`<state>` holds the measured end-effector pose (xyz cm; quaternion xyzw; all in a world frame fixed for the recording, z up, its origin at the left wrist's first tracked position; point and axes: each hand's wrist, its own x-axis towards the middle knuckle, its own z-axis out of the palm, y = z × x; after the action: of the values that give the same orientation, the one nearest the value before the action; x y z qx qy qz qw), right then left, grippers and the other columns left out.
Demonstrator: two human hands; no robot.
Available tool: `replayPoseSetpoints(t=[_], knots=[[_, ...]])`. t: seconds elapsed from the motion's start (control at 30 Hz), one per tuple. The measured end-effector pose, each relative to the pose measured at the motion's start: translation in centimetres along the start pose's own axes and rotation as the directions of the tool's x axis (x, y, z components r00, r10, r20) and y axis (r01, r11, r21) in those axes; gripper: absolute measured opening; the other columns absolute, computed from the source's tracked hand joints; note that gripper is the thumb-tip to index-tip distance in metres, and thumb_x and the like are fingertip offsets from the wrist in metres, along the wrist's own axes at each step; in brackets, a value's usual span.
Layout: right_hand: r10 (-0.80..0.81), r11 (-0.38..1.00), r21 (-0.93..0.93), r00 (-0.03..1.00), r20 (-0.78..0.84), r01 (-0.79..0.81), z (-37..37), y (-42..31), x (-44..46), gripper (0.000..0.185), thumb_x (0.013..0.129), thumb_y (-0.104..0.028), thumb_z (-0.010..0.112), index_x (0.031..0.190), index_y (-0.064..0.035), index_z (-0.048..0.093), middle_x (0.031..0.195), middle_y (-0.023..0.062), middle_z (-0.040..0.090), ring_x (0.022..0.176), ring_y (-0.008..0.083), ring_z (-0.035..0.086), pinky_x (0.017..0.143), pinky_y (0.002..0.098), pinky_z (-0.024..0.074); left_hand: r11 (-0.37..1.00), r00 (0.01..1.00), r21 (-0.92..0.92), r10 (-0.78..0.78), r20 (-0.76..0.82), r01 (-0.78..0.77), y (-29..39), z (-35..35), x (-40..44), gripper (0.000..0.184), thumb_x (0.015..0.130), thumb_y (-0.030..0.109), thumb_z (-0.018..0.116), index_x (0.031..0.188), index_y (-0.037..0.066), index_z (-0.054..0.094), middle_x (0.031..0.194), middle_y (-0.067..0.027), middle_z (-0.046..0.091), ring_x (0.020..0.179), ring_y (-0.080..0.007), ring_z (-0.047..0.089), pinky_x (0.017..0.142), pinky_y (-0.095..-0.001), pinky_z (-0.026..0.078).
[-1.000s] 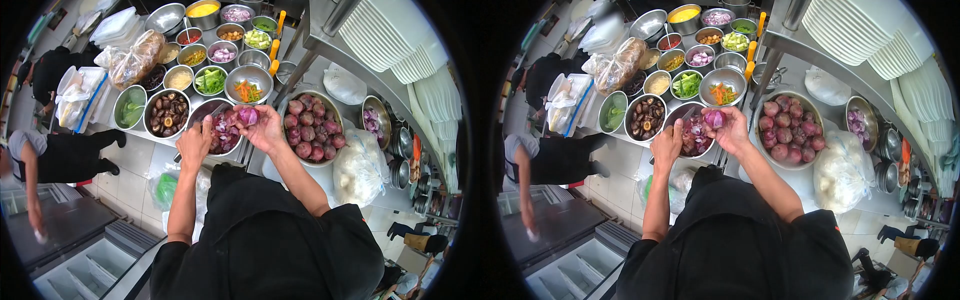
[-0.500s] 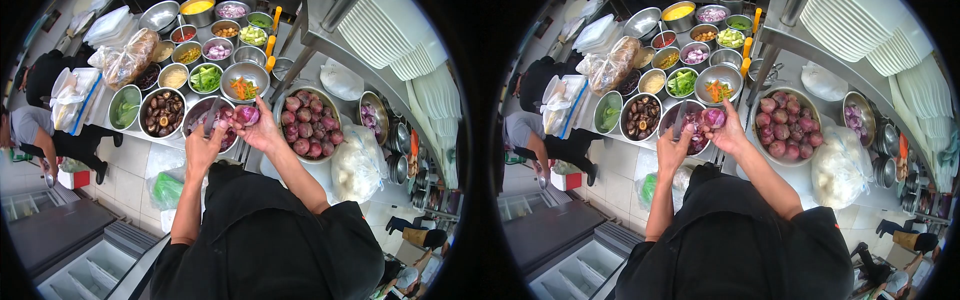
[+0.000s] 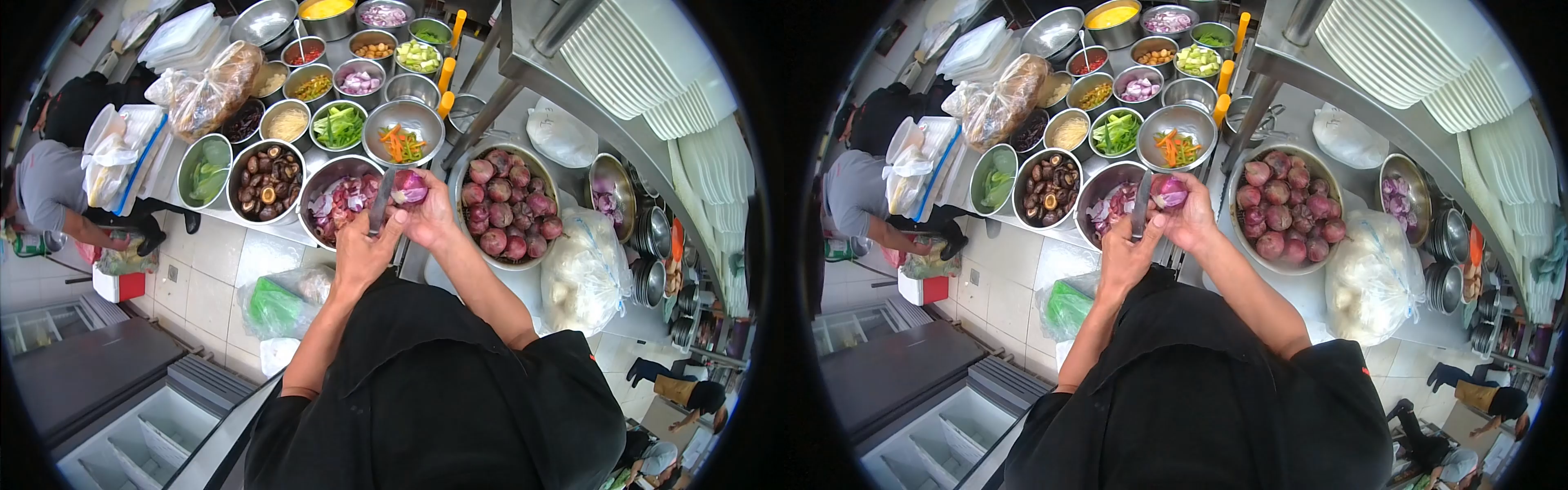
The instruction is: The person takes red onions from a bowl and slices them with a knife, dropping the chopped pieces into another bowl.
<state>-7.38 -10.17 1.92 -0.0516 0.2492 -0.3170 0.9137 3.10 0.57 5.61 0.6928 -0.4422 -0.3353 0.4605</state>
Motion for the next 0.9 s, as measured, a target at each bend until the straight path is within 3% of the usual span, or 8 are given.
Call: replayPoseSetpoints(t=[0.1,0.2,0.33,0.43,0.9], knots=[[-0.072,0.996,-0.058,0.997,-0.021,0.071,0.9,0.3,-0.3,0.044,0.096,-0.044,0.046,0.099,-0.0036,0.061,0.092,0.0081,0.065,0.084,0.0203,0.063,0.074,0.0355,0.0523,0.996,0.994,-0.032,0.081,-0.067,-0.083,-0.9,0.9,0.1,0.043,0.084,0.042,0.071,0.090,-0.001,0.069,0.061,-0.0108,0.062,0.053,-0.0138,0.056,0.050,-0.0316,0.044],[-0.106,0.990,-0.097,0.994,0.011,0.106,0.7,0.6,0.0,0.049,0.098,-0.050,0.043,0.099,-0.0050,0.062,0.091,0.0057,0.065,0.084,0.0179,0.062,0.073,0.0342,0.0521,1.000,0.999,0.006,-0.022,0.028,0.022,-0.1,0.4,-0.2,0.039,0.089,0.037,0.067,0.098,-0.001,0.068,0.075,-0.0108,0.067,0.071,-0.0131,0.059,0.067,-0.0310,0.048],[-0.087,0.994,-0.062,0.994,0.061,0.091,0.6,1.0,0.1,0.051,0.098,-0.052,0.041,0.101,-0.0045,0.061,0.091,0.0055,0.065,0.084,0.0171,0.062,0.073,0.0335,0.0519,1.000,1.000,0.013,-0.008,0.027,0.008,-0.2,0.4,-0.1,0.043,0.089,0.042,0.065,0.095,-0.001,0.069,0.072,-0.0108,0.066,0.069,-0.0133,0.058,0.066,-0.0314,0.047],[-0.099,0.994,-0.046,0.994,0.056,0.102,0.5,1.2,0.2,0.054,0.097,-0.053,0.041,0.103,-0.0012,0.057,0.091,0.0107,0.061,0.082,0.0216,0.061,0.073,0.0349,0.0523,1.000,1.000,0.004,-0.005,0.030,0.005,0.1,0.3,-0.2,0.045,0.089,0.044,0.064,0.093,-0.001,0.069,0.070,-0.0102,0.065,0.067,-0.0131,0.057,0.064,-0.0316,0.047],[-0.251,0.911,-0.327,0.967,0.048,0.252,1.1,2.7,-0.3,0.048,0.100,-0.045,0.041,0.099,-0.0017,0.059,0.088,0.0067,0.060,0.079,0.0151,0.057,0.074,0.0285,0.0481,0.985,0.989,-0.092,0.147,-0.021,-0.148,-0.8,0.3,0.7,0.054,0.093,0.046,0.060,0.070,-0.003,0.058,0.054,-0.0003,0.046,0.056,-0.0078,0.040,0.048,-0.0302,0.034]])
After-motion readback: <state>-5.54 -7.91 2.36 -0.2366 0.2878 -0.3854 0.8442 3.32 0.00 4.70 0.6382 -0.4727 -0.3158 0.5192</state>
